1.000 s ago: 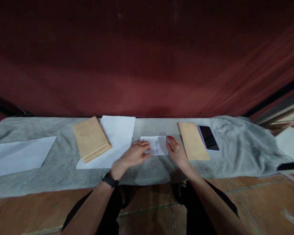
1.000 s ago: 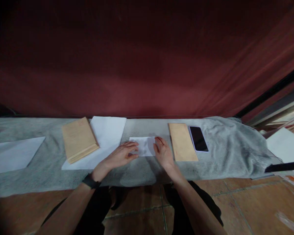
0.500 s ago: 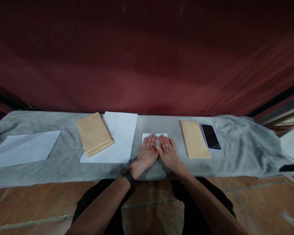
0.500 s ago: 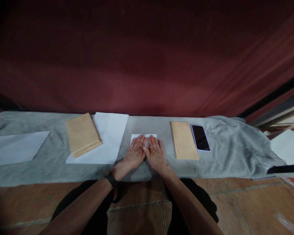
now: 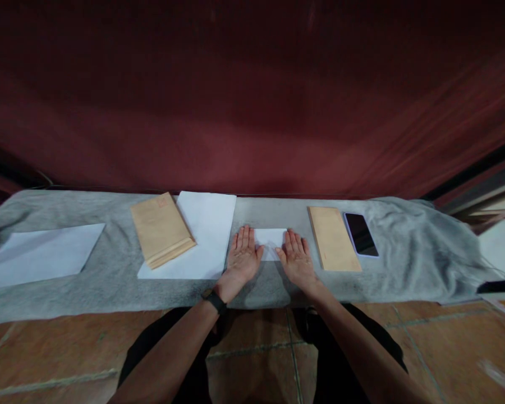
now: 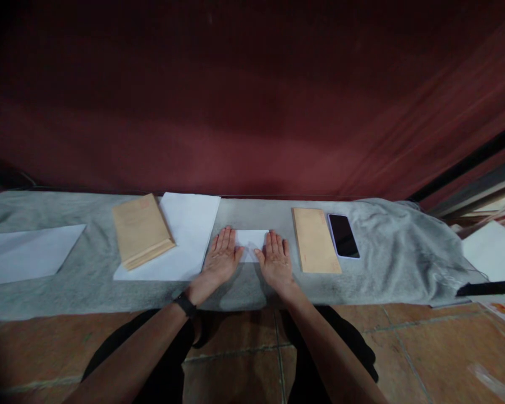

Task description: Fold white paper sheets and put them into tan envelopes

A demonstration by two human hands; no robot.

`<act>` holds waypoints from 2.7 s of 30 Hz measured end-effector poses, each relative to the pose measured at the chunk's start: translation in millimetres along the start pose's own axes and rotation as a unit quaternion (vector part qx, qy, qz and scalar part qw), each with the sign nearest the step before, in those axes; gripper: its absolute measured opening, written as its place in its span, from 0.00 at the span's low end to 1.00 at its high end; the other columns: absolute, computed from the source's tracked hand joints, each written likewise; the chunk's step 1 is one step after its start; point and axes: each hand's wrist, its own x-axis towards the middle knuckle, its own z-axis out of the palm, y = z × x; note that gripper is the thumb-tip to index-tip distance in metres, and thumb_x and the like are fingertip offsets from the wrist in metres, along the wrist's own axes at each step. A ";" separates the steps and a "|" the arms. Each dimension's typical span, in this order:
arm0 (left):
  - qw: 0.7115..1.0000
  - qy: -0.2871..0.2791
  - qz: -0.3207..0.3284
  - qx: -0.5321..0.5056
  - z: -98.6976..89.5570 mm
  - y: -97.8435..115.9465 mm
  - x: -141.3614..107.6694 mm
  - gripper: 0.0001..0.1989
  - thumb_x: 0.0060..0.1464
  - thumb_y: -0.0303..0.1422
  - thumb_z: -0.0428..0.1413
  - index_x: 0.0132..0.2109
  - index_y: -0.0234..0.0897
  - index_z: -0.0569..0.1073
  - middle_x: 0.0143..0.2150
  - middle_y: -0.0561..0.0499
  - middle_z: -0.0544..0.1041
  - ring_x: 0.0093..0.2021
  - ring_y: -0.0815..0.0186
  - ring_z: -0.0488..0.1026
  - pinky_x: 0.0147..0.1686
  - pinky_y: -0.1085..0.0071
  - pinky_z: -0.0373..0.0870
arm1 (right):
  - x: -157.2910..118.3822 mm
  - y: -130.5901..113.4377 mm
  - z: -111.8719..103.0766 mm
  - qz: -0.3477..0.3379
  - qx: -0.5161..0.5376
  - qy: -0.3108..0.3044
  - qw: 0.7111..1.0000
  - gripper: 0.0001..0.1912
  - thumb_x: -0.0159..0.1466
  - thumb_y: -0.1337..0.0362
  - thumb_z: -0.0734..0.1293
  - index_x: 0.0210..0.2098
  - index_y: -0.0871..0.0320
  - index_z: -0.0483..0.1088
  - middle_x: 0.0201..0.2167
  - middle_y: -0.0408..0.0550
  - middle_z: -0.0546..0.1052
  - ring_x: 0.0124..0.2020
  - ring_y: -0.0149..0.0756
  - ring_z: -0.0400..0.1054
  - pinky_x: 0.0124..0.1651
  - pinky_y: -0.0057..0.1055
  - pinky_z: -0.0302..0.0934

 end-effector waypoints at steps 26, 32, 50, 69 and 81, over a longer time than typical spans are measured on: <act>0.986 -0.005 0.167 -0.001 5.0 34.6 -0.1 0.31 0.67 0.31 0.42 0.74 0.26 0.51 0.76 0.36 0.54 0.76 0.56 0.48 0.74 0.53 0.47 | 14.4 -20.2 -10.5 -0.054 0.146 -0.059 0.986 0.32 0.77 0.53 0.43 0.74 0.61 0.52 0.74 0.52 0.57 0.75 0.38 0.47 0.76 0.46 0.39; 0.987 -0.002 0.159 0.006 1.3 33.5 3.7 0.30 0.68 0.30 0.40 0.74 0.28 0.52 0.75 0.37 0.56 0.76 0.55 0.49 0.74 0.53 0.45 | 14.2 -23.3 -6.3 -0.037 0.107 -0.052 0.992 0.33 0.77 0.54 0.43 0.73 0.65 0.52 0.74 0.56 0.55 0.76 0.41 0.45 0.76 0.46 0.37; 0.991 0.017 0.131 -0.026 1.4 25.4 -2.3 0.33 0.69 0.44 0.42 0.73 0.28 0.56 0.76 0.37 0.54 0.77 0.52 0.46 0.74 0.51 0.42 | 12.8 8.6 8.8 -0.016 0.045 -0.021 0.999 0.35 0.76 0.51 0.43 0.74 0.65 0.49 0.74 0.61 0.54 0.75 0.49 0.47 0.73 0.53 0.41; 0.993 0.032 0.108 -0.039 3.3 19.2 -5.6 0.36 0.69 0.48 0.42 0.73 0.26 0.55 0.76 0.36 0.53 0.77 0.53 0.45 0.74 0.52 0.44 | 8.7 18.5 4.0 -0.016 0.024 -0.017 0.999 0.34 0.76 0.52 0.46 0.73 0.68 0.51 0.74 0.61 0.55 0.74 0.50 0.49 0.73 0.52 0.43; 0.998 0.040 0.038 -0.026 4.2 0.4 -5.2 0.39 0.69 0.50 0.42 0.73 0.23 0.53 0.75 0.33 0.53 0.76 0.51 0.48 0.73 0.54 0.48 | 7.3 23.4 -1.4 0.010 0.003 -0.032 0.999 0.29 0.76 0.56 0.49 0.73 0.60 0.54 0.74 0.55 0.55 0.74 0.48 0.50 0.73 0.50 0.43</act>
